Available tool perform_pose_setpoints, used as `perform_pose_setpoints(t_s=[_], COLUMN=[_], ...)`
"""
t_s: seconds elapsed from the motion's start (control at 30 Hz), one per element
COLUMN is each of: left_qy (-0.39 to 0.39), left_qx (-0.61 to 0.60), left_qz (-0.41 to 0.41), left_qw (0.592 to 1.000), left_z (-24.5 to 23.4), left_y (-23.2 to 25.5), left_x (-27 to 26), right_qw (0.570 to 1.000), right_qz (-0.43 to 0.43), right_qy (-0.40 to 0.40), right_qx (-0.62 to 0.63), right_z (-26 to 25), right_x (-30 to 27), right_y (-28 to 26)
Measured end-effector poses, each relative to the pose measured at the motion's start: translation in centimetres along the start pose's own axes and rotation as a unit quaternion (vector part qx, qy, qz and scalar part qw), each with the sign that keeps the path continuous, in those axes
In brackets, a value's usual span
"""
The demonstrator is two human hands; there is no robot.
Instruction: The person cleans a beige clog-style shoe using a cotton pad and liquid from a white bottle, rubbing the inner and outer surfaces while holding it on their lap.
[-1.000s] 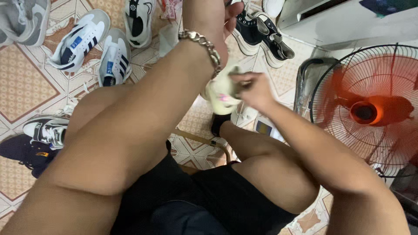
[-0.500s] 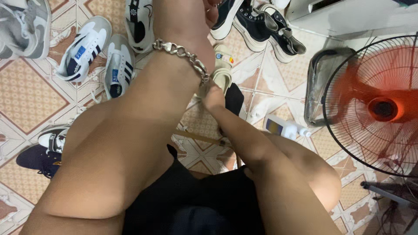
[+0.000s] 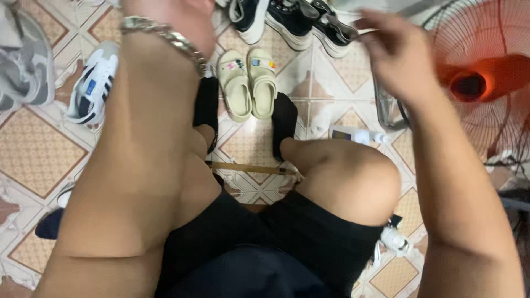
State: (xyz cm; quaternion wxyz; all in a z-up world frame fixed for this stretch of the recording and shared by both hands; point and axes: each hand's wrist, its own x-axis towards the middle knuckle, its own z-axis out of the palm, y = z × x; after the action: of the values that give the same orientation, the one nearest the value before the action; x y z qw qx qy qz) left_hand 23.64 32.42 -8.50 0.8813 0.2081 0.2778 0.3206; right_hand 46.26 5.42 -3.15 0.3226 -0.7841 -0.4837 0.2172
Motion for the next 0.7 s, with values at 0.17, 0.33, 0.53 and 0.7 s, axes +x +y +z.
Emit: perform_pose_setpoints(t_s=[0.17, 0.33, 0.53, 0.7], left_qy=[-0.039, -0.065, -0.130, -0.089], left_qx=[0.016, 0.052, 0.084, 0.155], left_qz=[-0.037, -0.062, -0.103, -0.123], left_qw=[0.998, 0.995, 0.983, 0.976], left_z=[-1.0, -0.7, 3.5, 4.9], left_y=[0.8, 2.0, 0.2, -2.3], left_x=[-3.6, -6.5, -5.8, -7.0], right_qw=[0.950, 0.892, 0.870, 0.921], right_qz=[0.138, 0.360, 0.428, 0.338], right_qy=[0.238, 0.223, 0.165, 0.142], right_qx=[0.151, 0.160, 0.180, 0.130], right_z=[0.3, 12.4, 21.0, 24.3], right_x=[-14.8, -29.4, -31.8, -22.2], right_y=[1.6, 10.3, 15.4, 21.5])
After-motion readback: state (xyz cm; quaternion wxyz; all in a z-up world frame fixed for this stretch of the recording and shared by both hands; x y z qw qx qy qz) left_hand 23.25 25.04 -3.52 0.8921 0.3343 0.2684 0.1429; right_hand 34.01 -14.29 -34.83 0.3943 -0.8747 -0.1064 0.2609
